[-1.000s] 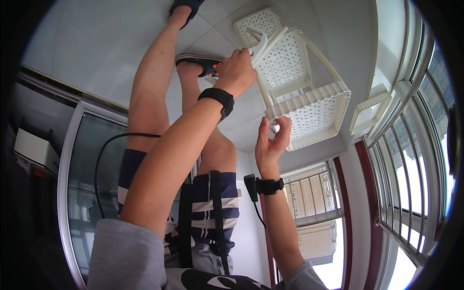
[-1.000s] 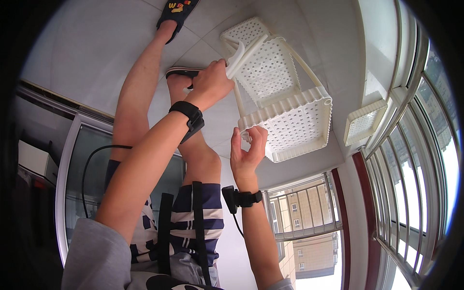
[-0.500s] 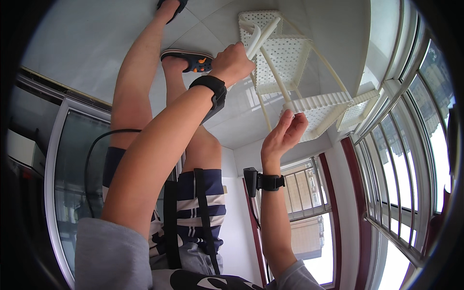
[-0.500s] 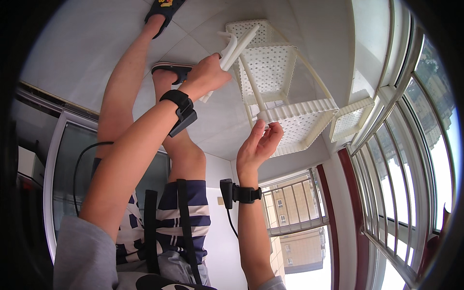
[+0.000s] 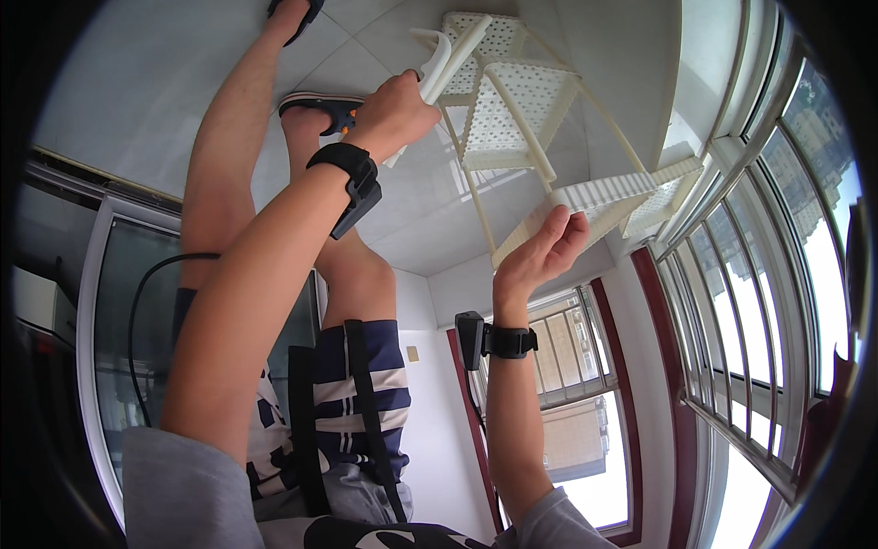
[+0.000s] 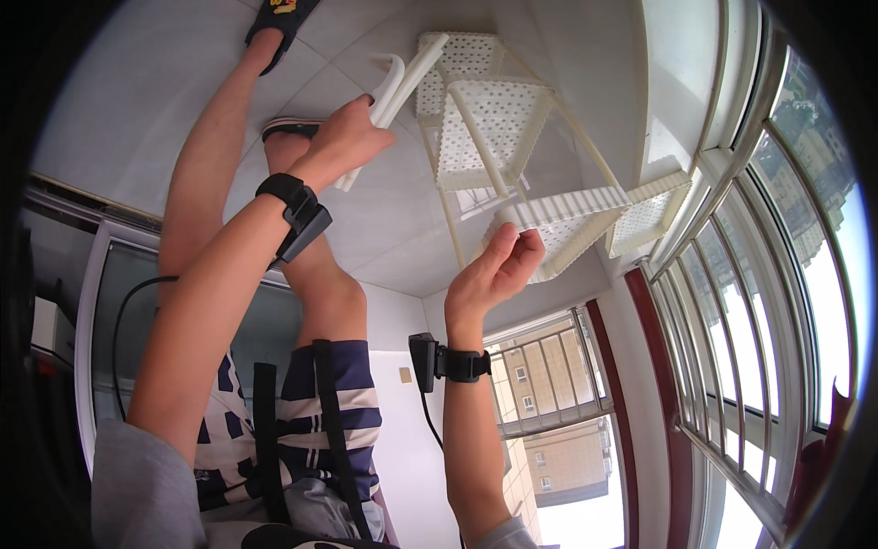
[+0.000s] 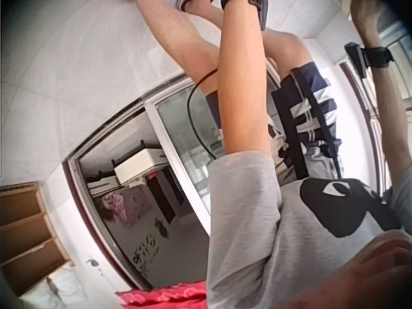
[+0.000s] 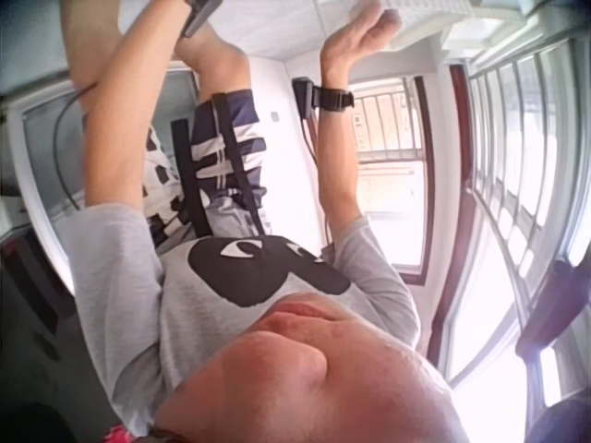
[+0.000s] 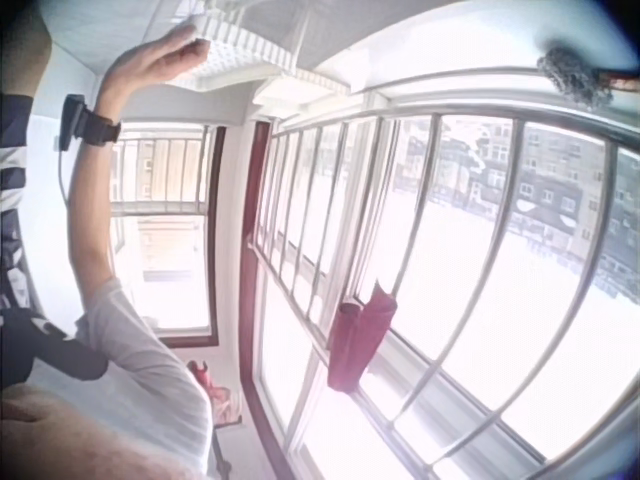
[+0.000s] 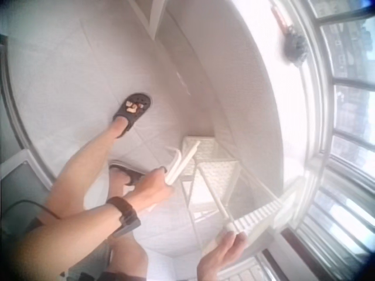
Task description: Assembling a multi-tier plastic shelving unit on a balcony and then carrying it into the living room.
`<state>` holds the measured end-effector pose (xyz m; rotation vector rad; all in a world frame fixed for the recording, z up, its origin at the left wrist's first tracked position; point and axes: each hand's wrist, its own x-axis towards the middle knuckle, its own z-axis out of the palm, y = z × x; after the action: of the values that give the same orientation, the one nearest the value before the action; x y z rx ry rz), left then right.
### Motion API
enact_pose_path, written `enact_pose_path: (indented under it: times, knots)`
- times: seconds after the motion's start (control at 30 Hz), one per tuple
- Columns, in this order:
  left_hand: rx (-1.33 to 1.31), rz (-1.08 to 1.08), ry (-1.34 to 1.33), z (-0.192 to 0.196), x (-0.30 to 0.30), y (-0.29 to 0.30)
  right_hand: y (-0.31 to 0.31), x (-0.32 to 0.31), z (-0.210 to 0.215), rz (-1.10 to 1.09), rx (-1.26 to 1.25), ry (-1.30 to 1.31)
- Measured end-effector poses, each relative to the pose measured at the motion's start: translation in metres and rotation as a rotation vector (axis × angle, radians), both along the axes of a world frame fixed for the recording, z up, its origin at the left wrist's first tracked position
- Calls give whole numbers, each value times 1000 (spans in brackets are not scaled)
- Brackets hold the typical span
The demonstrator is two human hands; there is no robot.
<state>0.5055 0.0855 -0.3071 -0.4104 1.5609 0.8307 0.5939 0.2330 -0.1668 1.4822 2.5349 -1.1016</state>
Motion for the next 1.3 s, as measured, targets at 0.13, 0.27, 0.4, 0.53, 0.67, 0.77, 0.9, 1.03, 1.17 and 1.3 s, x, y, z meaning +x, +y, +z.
enact_pose_path:
  times: [0.13, 0.27, 0.4, 0.53, 0.67, 0.77, 0.9, 1.03, 1.17, 1.3]
  knots:
    - [64, 33, 26, 8, -3, 16, 6, -1, -3, -2, 32, -15]
    - [103, 7, 72, 8, -6, 31, 17, -7, -5, -8, 19, 7]
    - [122, -8, 52, 12, -15, 31, 23, -9, -12, -63, -10, -1]
    - [111, 1, 61, 17, -21, 18, 24, -15, -21, -75, -28, 28]
    - [124, -2, 58, 54, -69, 15, 29, -37, -21, -63, -4, 17]
    - [139, -75, 157, 80, -102, -2, 24, -52, -20, -83, -50, -165]
    - [224, -218, 457, 115, -145, -19, 41, -33, -28, 12, -51, -111]
    - [418, -537, 846, 134, -188, -20, 42, -46, -13, 15, -149, -256]
    - [492, -912, 1127, 134, -219, 38, 48, -36, -10, 125, -57, -254]
    - [593, -1187, 1426, 106, -255, 113, 40, -38, -17, 96, -86, -146]
